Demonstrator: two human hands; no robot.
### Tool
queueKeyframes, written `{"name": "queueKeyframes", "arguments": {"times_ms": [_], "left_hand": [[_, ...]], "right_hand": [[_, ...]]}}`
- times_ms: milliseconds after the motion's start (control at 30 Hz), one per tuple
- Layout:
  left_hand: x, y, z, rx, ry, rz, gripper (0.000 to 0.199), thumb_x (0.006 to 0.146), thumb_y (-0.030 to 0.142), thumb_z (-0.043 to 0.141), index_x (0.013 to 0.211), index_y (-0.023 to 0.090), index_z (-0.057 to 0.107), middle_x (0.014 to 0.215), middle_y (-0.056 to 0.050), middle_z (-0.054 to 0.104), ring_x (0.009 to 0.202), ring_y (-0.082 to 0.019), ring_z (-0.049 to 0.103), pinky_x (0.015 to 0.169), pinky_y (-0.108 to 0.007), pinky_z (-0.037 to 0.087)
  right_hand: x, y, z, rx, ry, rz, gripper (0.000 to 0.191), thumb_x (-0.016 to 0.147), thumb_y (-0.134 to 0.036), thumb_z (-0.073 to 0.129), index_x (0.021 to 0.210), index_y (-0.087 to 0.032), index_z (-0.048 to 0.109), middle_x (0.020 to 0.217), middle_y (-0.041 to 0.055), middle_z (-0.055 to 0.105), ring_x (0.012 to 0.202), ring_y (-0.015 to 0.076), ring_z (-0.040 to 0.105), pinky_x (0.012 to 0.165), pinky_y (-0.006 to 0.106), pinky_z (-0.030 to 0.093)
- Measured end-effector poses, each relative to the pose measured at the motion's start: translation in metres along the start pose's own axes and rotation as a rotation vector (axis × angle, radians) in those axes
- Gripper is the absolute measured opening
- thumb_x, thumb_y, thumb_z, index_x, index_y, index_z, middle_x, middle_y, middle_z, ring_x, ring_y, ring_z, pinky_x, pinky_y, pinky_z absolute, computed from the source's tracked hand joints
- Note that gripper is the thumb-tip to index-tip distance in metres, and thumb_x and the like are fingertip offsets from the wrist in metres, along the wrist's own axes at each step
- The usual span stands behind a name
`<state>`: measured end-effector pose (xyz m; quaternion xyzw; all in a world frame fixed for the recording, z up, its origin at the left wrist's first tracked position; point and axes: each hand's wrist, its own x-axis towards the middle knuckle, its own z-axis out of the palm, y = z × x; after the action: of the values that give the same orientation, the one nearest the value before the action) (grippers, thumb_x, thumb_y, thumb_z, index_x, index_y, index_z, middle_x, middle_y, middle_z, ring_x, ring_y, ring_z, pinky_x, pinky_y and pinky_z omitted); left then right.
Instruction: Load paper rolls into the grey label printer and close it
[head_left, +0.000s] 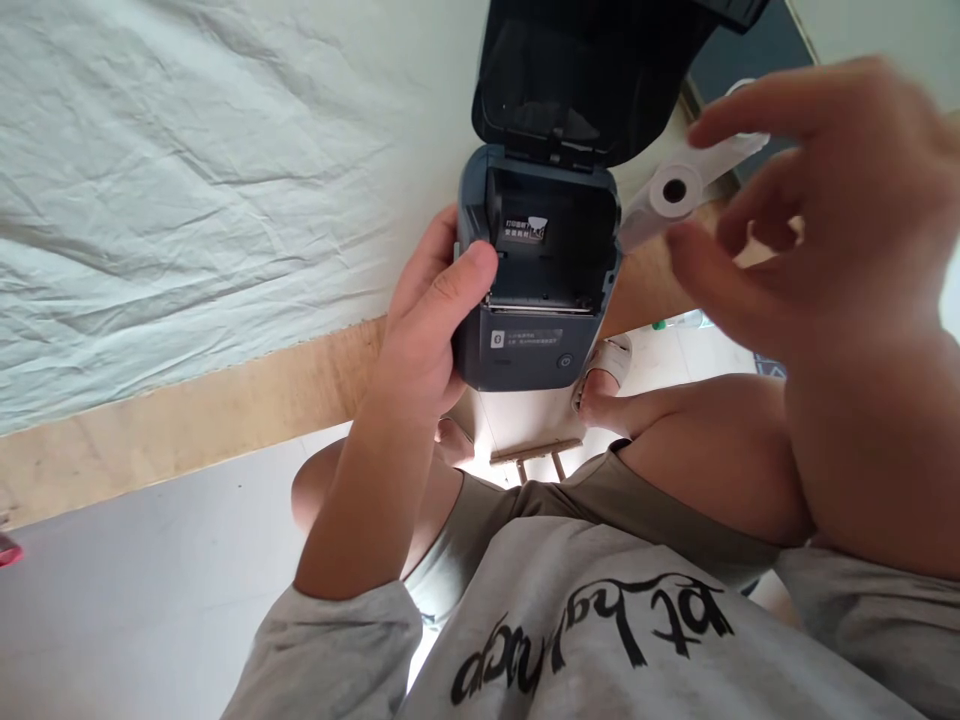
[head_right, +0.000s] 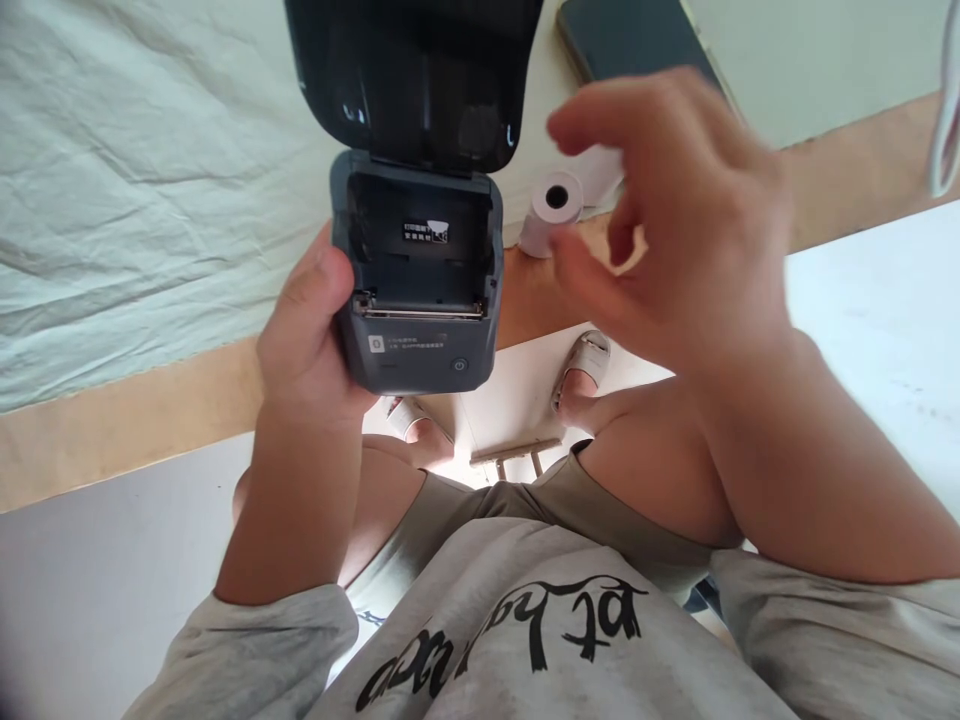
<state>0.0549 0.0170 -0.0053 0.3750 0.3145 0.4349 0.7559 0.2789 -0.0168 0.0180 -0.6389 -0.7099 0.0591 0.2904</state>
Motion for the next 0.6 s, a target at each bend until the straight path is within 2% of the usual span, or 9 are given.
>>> {"name": "queueKeyframes", "arguments": {"times_ms": [67,133,233,300,367,467,600], "left_hand": [[0.000,0.000,0.000,0.008,0.007,0.002,0.028,0.085,0.044,0.057,0.104,0.024,0.056,0.106,-0.006,0.066,0.102,-0.027,0.066,0.068,-0.034,0.052],[0.000,0.000,-0.001,0.006,-0.001,0.000,0.027,0.085,0.043,0.057,0.104,0.023,0.056,0.107,-0.006,0.066,0.104,-0.027,0.066,0.069,-0.034,0.053],[0.000,0.000,-0.002,-0.013,-0.017,0.000,0.030,0.085,0.043,0.058,0.106,0.023,0.055,0.105,-0.005,0.066,0.107,-0.028,0.065,0.073,-0.035,0.055],[0.000,0.000,-0.002,-0.019,-0.018,-0.004,0.031,0.085,0.043,0.058,0.107,0.022,0.056,0.105,-0.005,0.066,0.109,-0.029,0.064,0.077,-0.037,0.055],[0.001,-0.001,-0.003,-0.019,-0.017,-0.008,0.029,0.085,0.043,0.058,0.105,0.023,0.056,0.106,-0.006,0.066,0.114,-0.031,0.062,0.082,-0.039,0.055],[0.001,-0.001,-0.003,-0.028,-0.030,0.000,0.029,0.085,0.044,0.058,0.104,0.023,0.055,0.111,-0.009,0.066,0.119,-0.034,0.058,0.084,-0.043,0.054],[0.001,-0.001,-0.004,-0.034,-0.042,0.009,0.029,0.084,0.043,0.059,0.105,0.023,0.056,0.107,-0.007,0.066,0.113,-0.032,0.062,0.083,-0.041,0.054]], "right_hand": [[0.003,-0.003,0.006,-0.134,-0.056,-0.095,0.037,0.073,-0.029,0.063,0.111,-0.030,0.060,0.081,0.0023,0.063,0.061,0.0092,0.051,0.060,0.027,0.039],[0.005,-0.004,0.010,-0.155,-0.077,-0.105,0.032,0.073,-0.031,0.065,0.104,-0.030,0.061,0.070,0.0007,0.059,0.061,0.0094,0.051,0.058,0.025,0.037],[0.006,-0.003,0.014,-0.050,-0.138,-0.141,0.044,0.069,-0.027,0.065,0.112,-0.029,0.055,0.081,0.0002,0.064,0.057,0.0063,0.049,0.055,0.023,0.039],[0.004,-0.004,0.016,-0.020,-0.179,-0.175,0.048,0.067,-0.022,0.063,0.114,-0.026,0.051,0.081,-0.0001,0.063,0.058,0.0060,0.050,0.054,0.022,0.039],[0.002,-0.007,0.018,-0.040,-0.189,-0.198,0.040,0.067,-0.021,0.061,0.106,-0.024,0.052,0.081,0.0010,0.061,0.063,0.0073,0.051,0.057,0.023,0.040],[-0.001,-0.012,0.021,-0.073,-0.169,-0.221,0.029,0.072,-0.028,0.061,0.098,-0.020,0.051,0.093,0.0055,0.058,0.076,0.0101,0.053,0.062,0.024,0.042],[-0.004,-0.015,0.025,-0.108,-0.111,-0.204,0.024,0.074,-0.023,0.058,0.096,-0.020,0.050,0.089,0.0049,0.052,0.077,0.0097,0.052,0.063,0.023,0.043]]}}
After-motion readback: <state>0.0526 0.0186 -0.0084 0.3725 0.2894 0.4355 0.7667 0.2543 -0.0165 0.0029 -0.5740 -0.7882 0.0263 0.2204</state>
